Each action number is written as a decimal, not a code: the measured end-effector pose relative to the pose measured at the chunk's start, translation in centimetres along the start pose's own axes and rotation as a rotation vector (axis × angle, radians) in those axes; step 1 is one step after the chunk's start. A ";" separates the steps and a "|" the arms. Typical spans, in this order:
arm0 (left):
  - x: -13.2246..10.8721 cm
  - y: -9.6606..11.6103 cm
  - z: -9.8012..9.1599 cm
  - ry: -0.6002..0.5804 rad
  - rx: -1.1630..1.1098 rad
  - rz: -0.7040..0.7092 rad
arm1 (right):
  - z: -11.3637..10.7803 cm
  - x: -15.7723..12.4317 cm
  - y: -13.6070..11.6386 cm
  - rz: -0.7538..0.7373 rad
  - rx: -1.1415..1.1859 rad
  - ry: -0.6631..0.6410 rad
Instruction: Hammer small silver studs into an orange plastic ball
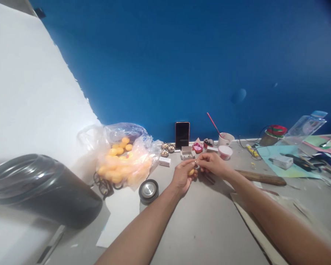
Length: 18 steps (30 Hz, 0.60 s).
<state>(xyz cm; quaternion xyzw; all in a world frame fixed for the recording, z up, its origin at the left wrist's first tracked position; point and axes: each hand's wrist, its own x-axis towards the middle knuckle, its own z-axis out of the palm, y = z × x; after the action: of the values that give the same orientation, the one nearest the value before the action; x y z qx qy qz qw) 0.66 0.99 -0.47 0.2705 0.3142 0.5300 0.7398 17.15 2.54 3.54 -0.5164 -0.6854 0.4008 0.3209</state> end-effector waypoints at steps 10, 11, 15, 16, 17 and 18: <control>0.0 0.2 -0.3 -0.029 -0.048 -0.033 | 0.5 -0.1 -0.3 -0.129 0.084 0.110; 0.0 0.3 -0.3 -0.038 -0.052 -0.040 | 0.5 -0.2 -0.5 -0.163 0.074 0.103; 0.1 0.3 -0.4 -0.052 -0.068 -0.043 | 0.7 -0.5 -0.9 -0.263 -0.014 0.102; 0.1 0.3 -0.4 -0.055 -0.069 -0.040 | 0.8 -0.5 -0.9 -0.294 -0.032 0.119; 0.1 0.4 -0.4 -0.058 -0.069 -0.037 | 0.9 -0.4 -0.9 -0.322 -0.044 0.137; 0.1 0.4 -0.4 -0.060 -0.069 -0.035 | 1.0 -0.4 -0.7 -0.345 -0.052 0.149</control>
<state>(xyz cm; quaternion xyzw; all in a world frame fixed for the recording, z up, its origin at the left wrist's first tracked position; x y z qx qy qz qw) 0.14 1.19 -0.47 0.2549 0.2782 0.5192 0.7669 16.10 1.85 3.71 -0.4274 -0.7482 0.2825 0.4215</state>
